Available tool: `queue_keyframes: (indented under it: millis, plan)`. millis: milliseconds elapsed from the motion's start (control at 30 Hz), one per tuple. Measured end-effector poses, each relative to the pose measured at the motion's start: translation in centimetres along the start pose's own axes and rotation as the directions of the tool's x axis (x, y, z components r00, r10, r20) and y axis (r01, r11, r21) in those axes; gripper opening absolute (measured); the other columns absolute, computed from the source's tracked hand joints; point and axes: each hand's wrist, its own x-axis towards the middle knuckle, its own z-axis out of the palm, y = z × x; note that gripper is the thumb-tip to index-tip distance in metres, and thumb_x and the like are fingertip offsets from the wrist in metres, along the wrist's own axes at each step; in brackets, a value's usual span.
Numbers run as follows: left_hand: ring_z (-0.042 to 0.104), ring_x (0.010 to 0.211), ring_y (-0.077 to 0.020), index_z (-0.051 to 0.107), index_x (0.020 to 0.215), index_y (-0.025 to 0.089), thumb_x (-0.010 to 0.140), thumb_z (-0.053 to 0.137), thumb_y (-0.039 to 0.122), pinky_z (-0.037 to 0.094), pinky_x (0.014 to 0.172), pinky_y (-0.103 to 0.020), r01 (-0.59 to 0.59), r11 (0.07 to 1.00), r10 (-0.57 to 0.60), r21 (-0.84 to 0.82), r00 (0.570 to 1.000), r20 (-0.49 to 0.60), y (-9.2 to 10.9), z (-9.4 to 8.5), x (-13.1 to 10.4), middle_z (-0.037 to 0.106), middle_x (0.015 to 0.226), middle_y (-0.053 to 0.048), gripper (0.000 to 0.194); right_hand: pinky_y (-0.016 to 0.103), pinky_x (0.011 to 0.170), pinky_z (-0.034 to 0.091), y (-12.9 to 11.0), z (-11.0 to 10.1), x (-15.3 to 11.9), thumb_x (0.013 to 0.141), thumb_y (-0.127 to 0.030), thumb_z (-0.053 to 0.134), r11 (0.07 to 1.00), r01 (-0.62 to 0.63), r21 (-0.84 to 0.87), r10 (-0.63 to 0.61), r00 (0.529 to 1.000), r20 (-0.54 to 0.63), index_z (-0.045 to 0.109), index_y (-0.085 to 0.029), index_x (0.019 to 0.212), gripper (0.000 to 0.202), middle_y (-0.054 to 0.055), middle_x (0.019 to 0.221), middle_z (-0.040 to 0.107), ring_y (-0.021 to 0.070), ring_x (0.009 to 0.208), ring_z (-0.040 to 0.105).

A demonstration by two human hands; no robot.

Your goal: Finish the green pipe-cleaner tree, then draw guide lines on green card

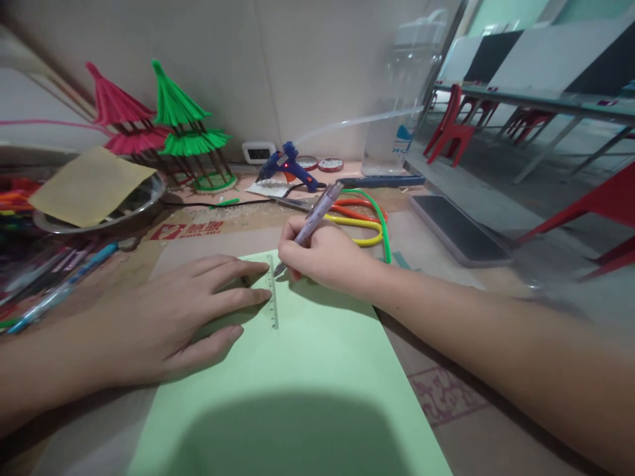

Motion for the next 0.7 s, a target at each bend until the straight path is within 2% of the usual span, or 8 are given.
queue_keyframes:
  millis: [167, 700]
  plan:
    - [0.058, 0.121, -0.0343, 0.065, 0.121, 0.022, 0.095, 0.05, 0.026, 0.051, 0.101, -0.052, 0.009, 1.0, -0.009, -0.02, 1.0, -0.019, 0.12, 0.04, 0.0, 0.06, 0.133, -0.015, 0.03, 0.019, 0.046, 0.039, -0.2, 0.24, -0.13, 0.081, -0.019, 0.057, 0.997, 0.021, -0.069, -0.02, 1.0, 0.018, 0.052, -0.021, 0.073, 0.01, -0.006, 0.053, 0.059, 0.0091, 0.049, 0.052]
    - [0.057, 0.12, -0.0351, 0.064, 0.12, 0.021, 0.096, 0.046, 0.025, 0.051, 0.098, -0.056, 0.025, 0.998, -0.024, -0.066, 1.0, 0.005, 0.09, 0.03, 0.0, 0.058, 0.133, -0.015, 0.031, 0.02, 0.047, 0.037, -0.34, 0.34, -0.17, 0.08, -0.019, 0.054, 0.989, 0.046, -0.137, -0.041, 0.998, 0.036, 0.05, -0.021, 0.071, 0.01, -0.007, 0.054, 0.057, 0.0089, 0.05, 0.05]
